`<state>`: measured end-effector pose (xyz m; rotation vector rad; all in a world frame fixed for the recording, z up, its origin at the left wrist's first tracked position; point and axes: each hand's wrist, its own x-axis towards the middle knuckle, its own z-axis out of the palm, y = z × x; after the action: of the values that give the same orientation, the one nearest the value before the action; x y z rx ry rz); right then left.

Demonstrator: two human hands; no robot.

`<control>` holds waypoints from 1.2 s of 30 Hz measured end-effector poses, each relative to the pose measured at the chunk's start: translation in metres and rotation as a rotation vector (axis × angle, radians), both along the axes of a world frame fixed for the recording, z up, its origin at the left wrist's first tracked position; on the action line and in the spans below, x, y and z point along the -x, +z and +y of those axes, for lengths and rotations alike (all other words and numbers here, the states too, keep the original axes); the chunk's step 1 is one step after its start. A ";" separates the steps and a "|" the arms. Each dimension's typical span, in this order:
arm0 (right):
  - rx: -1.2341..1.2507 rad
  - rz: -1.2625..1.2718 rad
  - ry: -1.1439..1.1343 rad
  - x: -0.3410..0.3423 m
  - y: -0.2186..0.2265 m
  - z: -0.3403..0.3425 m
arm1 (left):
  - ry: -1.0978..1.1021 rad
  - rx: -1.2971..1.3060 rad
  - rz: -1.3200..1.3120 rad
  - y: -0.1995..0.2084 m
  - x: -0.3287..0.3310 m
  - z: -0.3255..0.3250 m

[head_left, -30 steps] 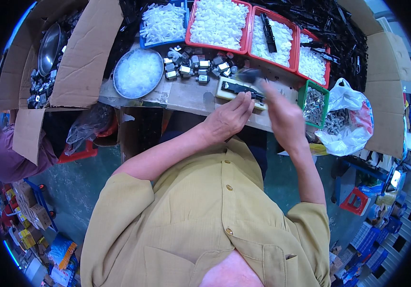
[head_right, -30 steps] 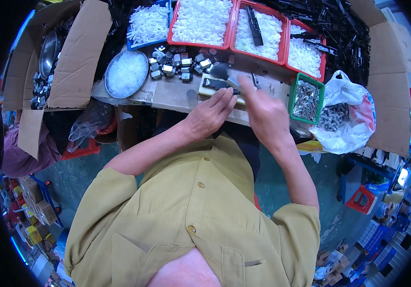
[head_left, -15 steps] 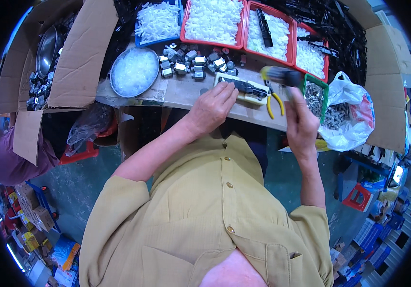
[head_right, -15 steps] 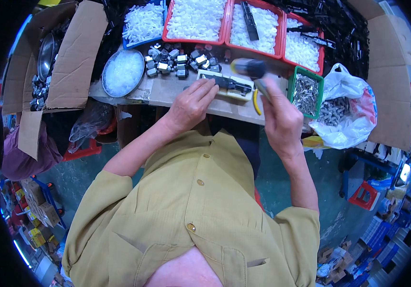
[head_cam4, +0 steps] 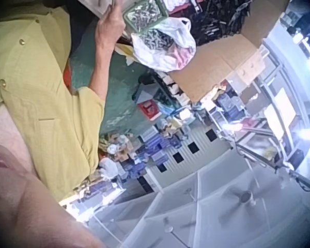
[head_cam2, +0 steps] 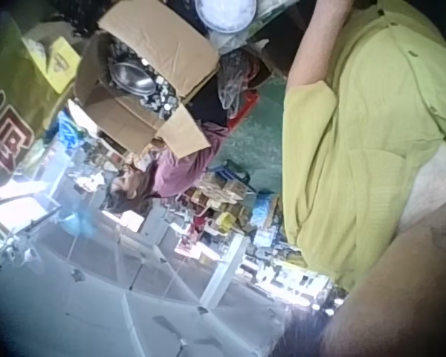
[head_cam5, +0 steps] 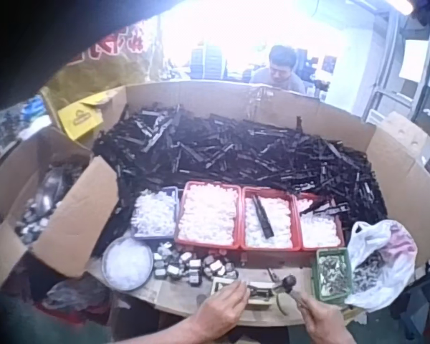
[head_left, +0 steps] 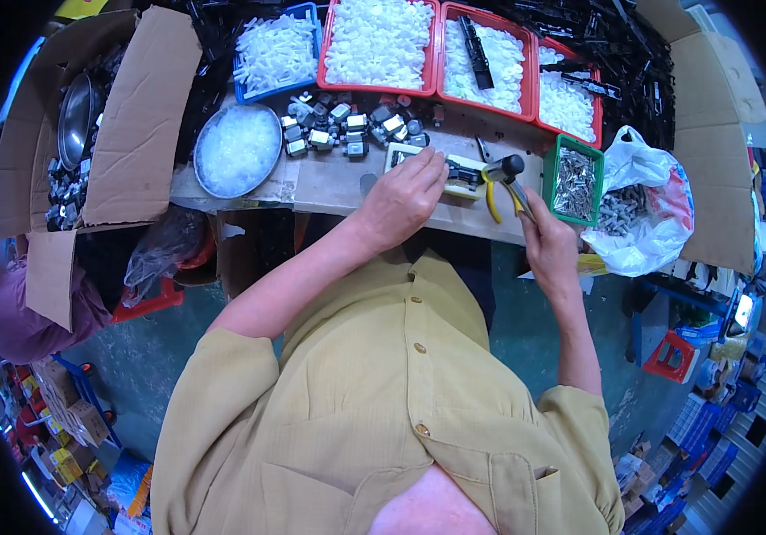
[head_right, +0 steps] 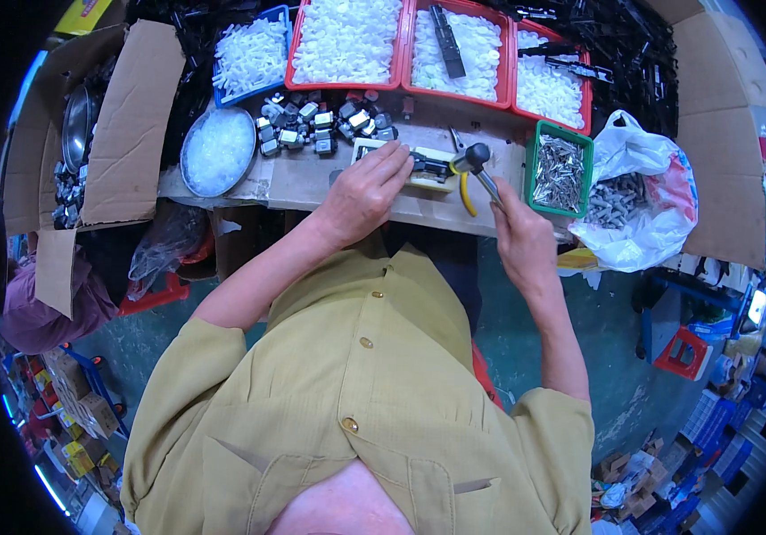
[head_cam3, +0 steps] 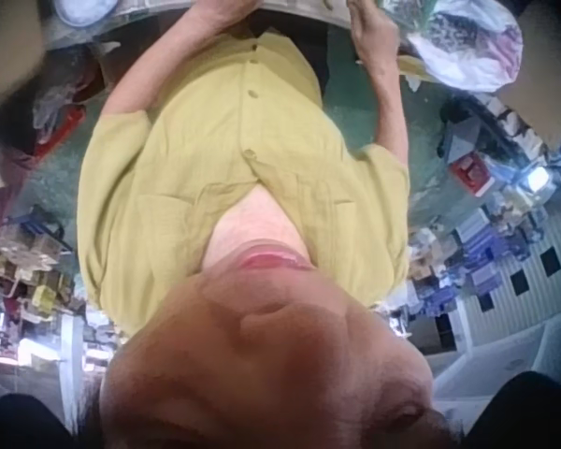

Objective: The person assembles small lock mechanisms at a workbench. They pick up metal pins and lock bodies, insert the pins into the lock cylinders, and use pliers to secure the components. The person repeatedly handles individual lock units, placing finished assemblies into a tray.

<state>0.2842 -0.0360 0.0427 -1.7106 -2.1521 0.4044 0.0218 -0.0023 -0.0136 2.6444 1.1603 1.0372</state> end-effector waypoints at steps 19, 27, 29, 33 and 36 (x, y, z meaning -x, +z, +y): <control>-0.339 -0.168 0.051 -0.058 0.027 0.111 | 0.026 0.179 -0.198 0.035 0.004 0.024; 0.006 -0.115 0.262 0.019 -0.007 0.029 | -0.027 0.901 -0.838 0.053 0.016 0.025; 0.058 -0.166 0.232 0.020 -0.008 0.035 | -0.018 0.889 -0.804 0.047 0.019 0.023; -0.019 -0.301 0.157 0.027 -0.013 0.046 | 0.055 0.666 -0.620 0.042 0.027 0.017; -0.036 -0.232 0.109 0.025 -0.009 0.052 | 0.117 0.553 -0.539 0.046 0.028 0.011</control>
<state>0.2589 0.0163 0.0341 -1.6974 -2.4085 0.2025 -0.0060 0.0088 0.0328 1.7555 1.2457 1.1391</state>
